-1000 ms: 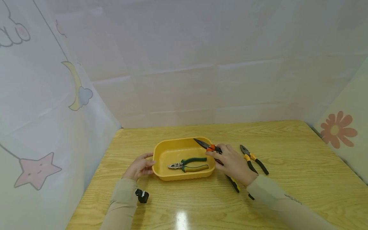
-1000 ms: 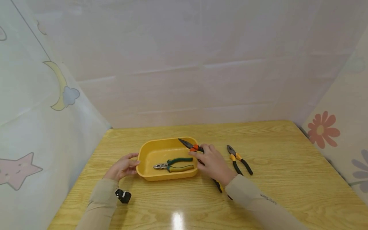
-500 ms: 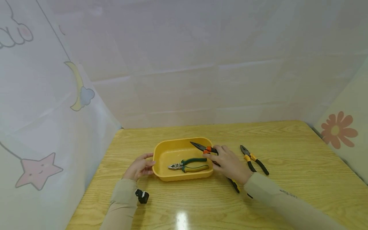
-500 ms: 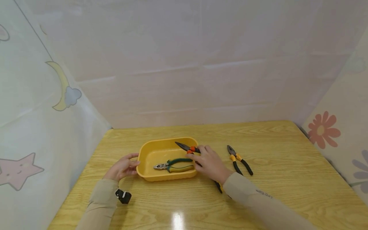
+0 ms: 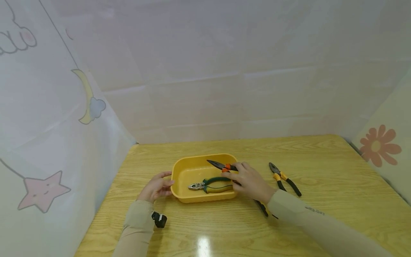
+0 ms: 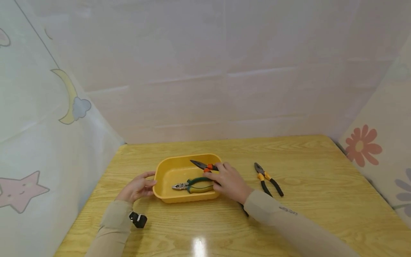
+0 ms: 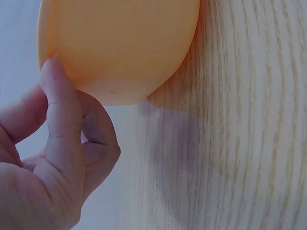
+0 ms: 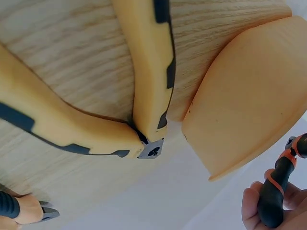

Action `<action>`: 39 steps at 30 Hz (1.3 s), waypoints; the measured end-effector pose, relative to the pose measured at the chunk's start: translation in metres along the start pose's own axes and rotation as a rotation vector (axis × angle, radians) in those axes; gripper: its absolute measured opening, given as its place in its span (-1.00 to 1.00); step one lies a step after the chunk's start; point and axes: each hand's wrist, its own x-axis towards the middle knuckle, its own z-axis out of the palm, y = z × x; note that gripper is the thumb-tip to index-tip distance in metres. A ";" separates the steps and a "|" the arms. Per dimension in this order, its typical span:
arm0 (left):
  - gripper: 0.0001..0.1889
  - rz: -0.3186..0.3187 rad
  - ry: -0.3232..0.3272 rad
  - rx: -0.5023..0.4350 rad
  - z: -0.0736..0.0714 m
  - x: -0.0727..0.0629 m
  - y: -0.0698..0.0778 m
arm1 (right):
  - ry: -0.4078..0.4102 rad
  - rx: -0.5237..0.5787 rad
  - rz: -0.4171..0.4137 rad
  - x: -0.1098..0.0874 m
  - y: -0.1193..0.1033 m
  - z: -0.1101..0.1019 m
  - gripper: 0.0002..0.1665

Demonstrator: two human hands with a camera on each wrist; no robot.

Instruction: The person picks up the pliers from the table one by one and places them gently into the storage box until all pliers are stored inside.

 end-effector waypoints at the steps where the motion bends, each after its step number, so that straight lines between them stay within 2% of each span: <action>1: -0.43 0.000 -0.006 -0.006 0.001 0.000 0.000 | -0.001 -0.004 -0.003 0.001 0.000 0.000 -0.51; 8: -0.41 0.003 -0.016 -0.014 0.002 0.000 -0.001 | -0.017 -0.048 -0.069 0.009 0.002 0.008 -0.53; 15: -0.39 0.020 -0.042 -0.031 0.000 -0.001 -0.001 | -0.032 -0.029 -0.110 0.018 0.000 0.012 -0.54; 24: -0.41 0.019 -0.022 -0.026 0.000 0.001 -0.003 | -0.066 -0.027 -0.139 0.024 0.001 0.016 -0.56; 31: -0.43 0.023 -0.008 -0.034 0.000 0.002 -0.004 | -0.076 0.016 -0.159 0.030 0.006 0.020 -0.57; 35: -0.43 0.026 -0.008 -0.037 0.000 0.002 -0.003 | -0.082 -0.018 -0.193 0.034 0.010 0.022 -0.55; 39: -0.43 0.026 -0.012 -0.027 0.000 -0.001 -0.002 | -0.134 -0.059 -0.215 0.038 0.011 0.021 -0.55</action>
